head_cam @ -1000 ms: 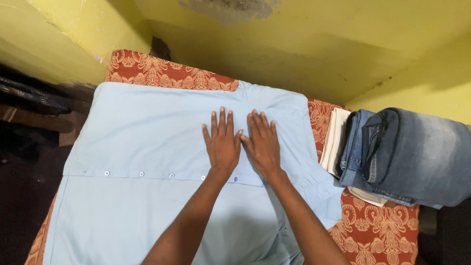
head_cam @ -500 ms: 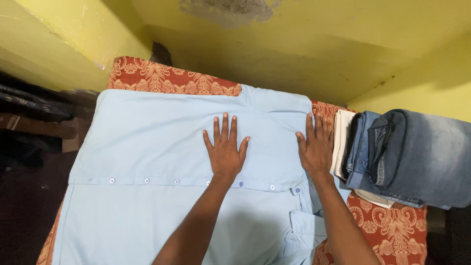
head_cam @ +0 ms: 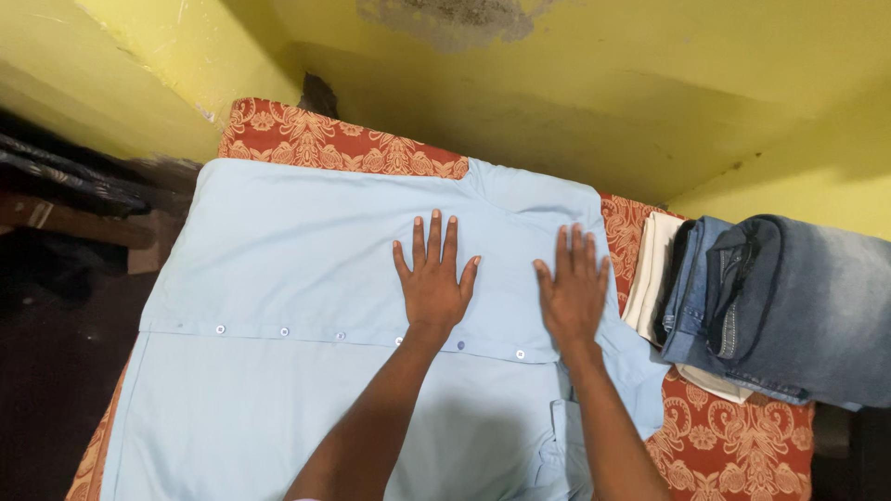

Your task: The person smooths out a shirt on a patterned surface, aligns the button plackets, and fastens the buttons one by one from top to bottom.

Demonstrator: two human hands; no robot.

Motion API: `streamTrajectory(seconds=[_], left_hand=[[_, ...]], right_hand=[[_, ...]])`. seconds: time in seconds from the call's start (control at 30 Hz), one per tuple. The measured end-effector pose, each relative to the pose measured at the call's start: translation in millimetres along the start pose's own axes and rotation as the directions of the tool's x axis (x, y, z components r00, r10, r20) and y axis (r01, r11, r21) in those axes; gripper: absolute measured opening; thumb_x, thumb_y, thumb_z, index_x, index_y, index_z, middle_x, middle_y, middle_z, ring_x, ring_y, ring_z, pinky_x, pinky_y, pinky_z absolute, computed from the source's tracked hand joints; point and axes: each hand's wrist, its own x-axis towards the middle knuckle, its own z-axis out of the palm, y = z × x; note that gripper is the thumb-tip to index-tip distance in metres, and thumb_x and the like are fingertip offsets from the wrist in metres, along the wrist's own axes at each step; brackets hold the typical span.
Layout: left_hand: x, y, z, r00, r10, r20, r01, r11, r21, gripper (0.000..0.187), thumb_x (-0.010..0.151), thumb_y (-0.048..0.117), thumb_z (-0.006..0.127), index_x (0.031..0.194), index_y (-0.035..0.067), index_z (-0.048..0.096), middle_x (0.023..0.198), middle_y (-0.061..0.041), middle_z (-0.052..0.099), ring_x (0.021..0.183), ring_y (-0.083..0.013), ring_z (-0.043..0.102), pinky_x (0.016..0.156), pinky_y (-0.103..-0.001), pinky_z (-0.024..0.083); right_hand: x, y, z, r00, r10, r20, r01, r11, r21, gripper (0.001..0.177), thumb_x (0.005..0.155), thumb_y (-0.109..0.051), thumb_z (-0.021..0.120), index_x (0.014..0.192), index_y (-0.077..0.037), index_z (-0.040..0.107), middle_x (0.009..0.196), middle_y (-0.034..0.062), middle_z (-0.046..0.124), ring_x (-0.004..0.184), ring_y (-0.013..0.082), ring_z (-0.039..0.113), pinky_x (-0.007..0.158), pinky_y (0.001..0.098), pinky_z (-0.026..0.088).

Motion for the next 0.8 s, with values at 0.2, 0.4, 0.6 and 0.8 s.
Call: streamTrajectory(seconds=[0.2, 0.4, 0.6, 0.8], left_hand=[[-4, -3, 3, 1.0, 0.022, 0.004, -0.022, 0.999, 0.029, 0.069, 0.103, 0.055, 0.042, 0.159, 0.015, 0.036, 0.168, -0.009, 0.025, 0.156, -0.0318, 0.016, 0.121, -0.065, 0.009], [-21, -4, -30, 0.99, 0.011, 0.138, 0.002, 0.996, -0.094, 0.077, 0.093, 0.042, 0.063, 0.155, 0.003, 0.037, 0.164, -0.018, 0.027, 0.152, -0.0356, 0.021, 0.117, -0.066, 0.012], [-121, 38, -72, 0.982, 0.181, 0.057, -0.154, 0.937, -0.315, 0.065, 0.088, 0.022, 0.075, 0.143, -0.002, 0.049, 0.155, -0.021, 0.041, 0.15, -0.0385, 0.029, 0.119, -0.062, 0.022], [-202, 51, -94, 0.947, 0.269, 0.174, -0.155, 0.86, -0.487, 0.056, 0.084, 0.014, 0.075, 0.134, -0.001, 0.055, 0.149, -0.023, 0.045, 0.145, -0.0404, 0.034, 0.114, -0.055, 0.031]], right_hand=[[-1, 28, 3, 1.0, -0.025, -0.009, 0.025, 0.999, -0.035, 0.068, 0.106, -0.051, 0.039, 0.16, -0.009, 0.035, 0.167, 0.0156, 0.03, 0.154, 0.0362, 0.022, 0.12, 0.0602, 0.011], [-69, 10, -28, 0.99, -0.057, -0.127, 0.067, 0.995, 0.072, 0.041, 0.093, -0.024, 0.067, 0.131, -0.009, 0.066, 0.149, 0.0131, 0.054, 0.146, 0.0355, 0.04, 0.121, 0.0553, 0.022], [-159, -17, -72, 0.996, 0.085, 0.009, -0.084, 0.96, 0.267, 0.019, 0.097, -0.011, 0.065, 0.113, -0.014, 0.074, 0.117, 0.0052, 0.072, 0.116, 0.028, 0.065, 0.101, 0.0389, 0.051], [-203, -19, -107, 0.986, -0.163, 0.032, 0.146, 0.943, 0.298, 0.036, 0.082, -0.01, 0.072, 0.118, -0.009, 0.069, 0.113, 0.0114, 0.07, 0.108, 0.0321, 0.063, 0.092, 0.043, 0.049]])
